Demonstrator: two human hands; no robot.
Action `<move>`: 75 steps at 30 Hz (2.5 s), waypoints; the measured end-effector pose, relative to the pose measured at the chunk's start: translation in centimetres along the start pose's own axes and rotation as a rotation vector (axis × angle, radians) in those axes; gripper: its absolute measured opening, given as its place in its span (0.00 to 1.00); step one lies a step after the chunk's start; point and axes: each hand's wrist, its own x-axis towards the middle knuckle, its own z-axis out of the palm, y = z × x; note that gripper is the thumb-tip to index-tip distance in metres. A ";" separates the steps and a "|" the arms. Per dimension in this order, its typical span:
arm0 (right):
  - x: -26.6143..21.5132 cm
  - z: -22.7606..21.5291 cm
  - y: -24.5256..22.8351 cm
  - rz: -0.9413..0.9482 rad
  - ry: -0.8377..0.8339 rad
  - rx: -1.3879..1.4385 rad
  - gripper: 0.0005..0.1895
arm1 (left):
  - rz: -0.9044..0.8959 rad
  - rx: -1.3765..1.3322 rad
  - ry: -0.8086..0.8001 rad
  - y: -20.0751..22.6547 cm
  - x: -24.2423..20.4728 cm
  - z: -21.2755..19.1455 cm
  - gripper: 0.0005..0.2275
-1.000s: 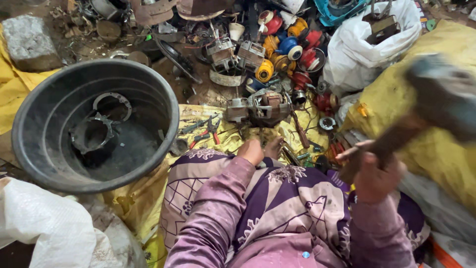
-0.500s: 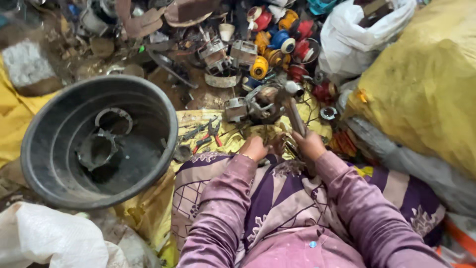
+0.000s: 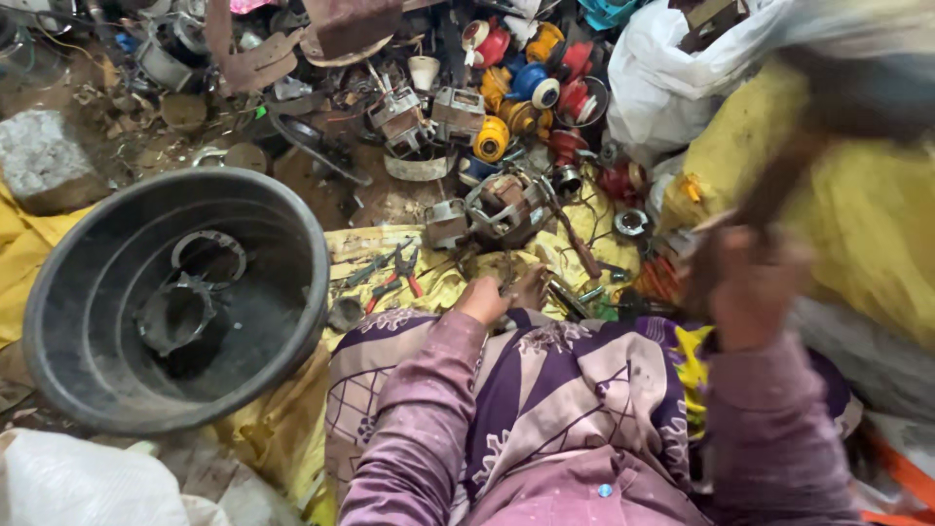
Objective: The person sits on the floor and dismantles a motor component by hand, pulling out copper windings. They then use a hammer to strike the metal casing, breaking it apart and separating the internal parts.
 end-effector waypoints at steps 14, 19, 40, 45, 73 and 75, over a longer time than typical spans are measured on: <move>-2.9 8.3 26.4 0.553 -0.308 -0.519 0.27 | -0.030 0.026 -0.034 2.2 -0.5 -1.8 0.22; -4.0 5.6 25.9 0.716 -0.202 -0.349 0.27 | 0.001 -0.041 0.053 0.7 -0.5 -1.6 0.17; 5.2 4.3 21.7 0.054 -0.025 -0.395 0.28 | -0.124 -0.050 0.038 0.0 0.6 -0.1 0.12; -1.0 10.0 27.2 0.350 -0.389 -0.740 0.31 | -0.166 -0.049 0.071 0.4 -0.4 -0.3 0.13; -4.8 3.0 30.0 1.447 0.027 0.787 0.11 | 0.256 0.806 0.507 12.1 9.1 1.0 0.17; -4.9 3.8 30.4 1.460 0.066 0.753 0.11 | 0.178 0.796 0.449 12.2 9.9 1.1 0.14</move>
